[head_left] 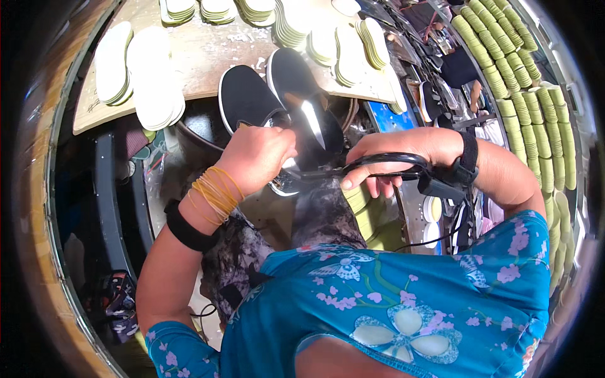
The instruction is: Inserting insoles into shoes and trimming excess material with scissors.
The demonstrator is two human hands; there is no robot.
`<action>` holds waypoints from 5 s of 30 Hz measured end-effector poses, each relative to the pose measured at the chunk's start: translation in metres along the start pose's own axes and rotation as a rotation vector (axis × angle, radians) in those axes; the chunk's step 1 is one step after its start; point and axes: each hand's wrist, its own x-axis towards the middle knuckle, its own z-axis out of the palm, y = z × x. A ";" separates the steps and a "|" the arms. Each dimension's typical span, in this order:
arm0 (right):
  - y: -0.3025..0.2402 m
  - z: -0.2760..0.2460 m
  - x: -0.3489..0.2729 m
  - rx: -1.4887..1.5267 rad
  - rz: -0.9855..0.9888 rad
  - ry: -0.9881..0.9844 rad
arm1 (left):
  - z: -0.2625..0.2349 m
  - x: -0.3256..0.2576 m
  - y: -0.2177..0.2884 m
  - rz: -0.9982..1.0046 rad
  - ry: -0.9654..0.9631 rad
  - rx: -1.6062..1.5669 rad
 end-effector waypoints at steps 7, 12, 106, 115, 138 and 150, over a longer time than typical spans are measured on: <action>-0.009 0.000 0.003 0.000 -0.193 -0.038 | 0.007 -0.002 0.001 -0.047 -0.003 0.010; -0.006 0.006 0.016 0.008 -0.162 0.010 | 0.014 -0.007 0.000 -0.105 0.083 -0.150; 0.083 0.026 0.121 0.671 -0.704 0.907 | 0.015 0.092 0.041 -0.886 -0.137 0.387; 0.116 0.019 0.103 1.446 -0.736 0.246 | -0.004 0.047 0.013 -0.515 -0.052 0.466; 0.037 0.062 0.098 0.441 -0.819 0.922 | -0.025 -0.126 0.048 -0.882 0.130 -0.814; 0.034 0.060 0.064 0.484 -0.906 0.958 | -0.018 -0.124 0.056 -0.857 0.143 -1.127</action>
